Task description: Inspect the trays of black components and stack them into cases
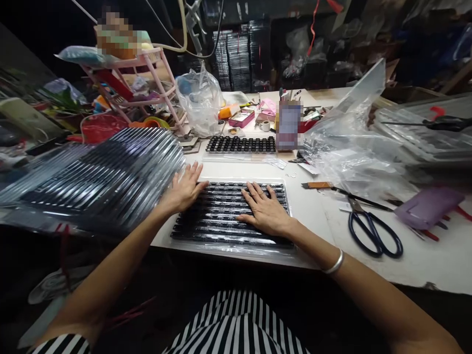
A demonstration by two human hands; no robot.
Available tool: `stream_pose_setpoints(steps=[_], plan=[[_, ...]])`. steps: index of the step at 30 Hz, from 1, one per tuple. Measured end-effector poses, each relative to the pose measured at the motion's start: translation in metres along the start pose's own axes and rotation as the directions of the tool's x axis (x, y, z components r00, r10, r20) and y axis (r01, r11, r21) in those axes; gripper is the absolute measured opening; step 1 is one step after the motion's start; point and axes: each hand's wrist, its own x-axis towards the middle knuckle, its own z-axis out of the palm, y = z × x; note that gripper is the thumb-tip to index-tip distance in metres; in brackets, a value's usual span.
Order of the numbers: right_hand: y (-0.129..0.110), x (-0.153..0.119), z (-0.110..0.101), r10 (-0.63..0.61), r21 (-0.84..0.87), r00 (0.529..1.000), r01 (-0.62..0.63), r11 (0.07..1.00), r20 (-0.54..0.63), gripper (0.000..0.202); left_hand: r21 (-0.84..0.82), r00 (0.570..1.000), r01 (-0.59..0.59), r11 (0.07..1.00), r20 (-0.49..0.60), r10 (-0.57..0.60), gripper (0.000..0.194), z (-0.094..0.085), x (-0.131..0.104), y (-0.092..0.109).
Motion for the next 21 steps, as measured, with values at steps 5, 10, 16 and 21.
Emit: stream_pose_setpoints(steps=[5, 10, 16, 21], plan=[[-0.001, -0.001, -0.001, 0.022, -0.001, 1.0, -0.022, 1.0, -0.007, 0.083, 0.012, 0.999, -0.035, 0.999, 0.029, 0.035, 0.07, 0.007, 0.013, 0.008], [-0.001, -0.001, -0.001, 0.019, 0.009, 1.0, -0.019, 1.0, 0.003, 0.085, 0.048, 0.996, -0.08, 0.996, -0.038, 0.082, 0.067, 0.008, -0.022, 0.015], [0.0, -0.001, 0.0, 0.007, 0.007, 1.0, -0.007, 1.0, -0.018, 0.083, 0.07, 0.993, -0.117, 0.991, 0.032, 0.115, 0.07, 0.013, -0.047, 0.017], [-0.001, -0.004, 0.006, -0.021, 0.01, 0.995, 0.022, 1.0, -0.097, 0.078, 0.047, 0.996, -0.089, 0.995, 0.006, 0.089, 0.071, 0.003, -0.042, 0.022]])
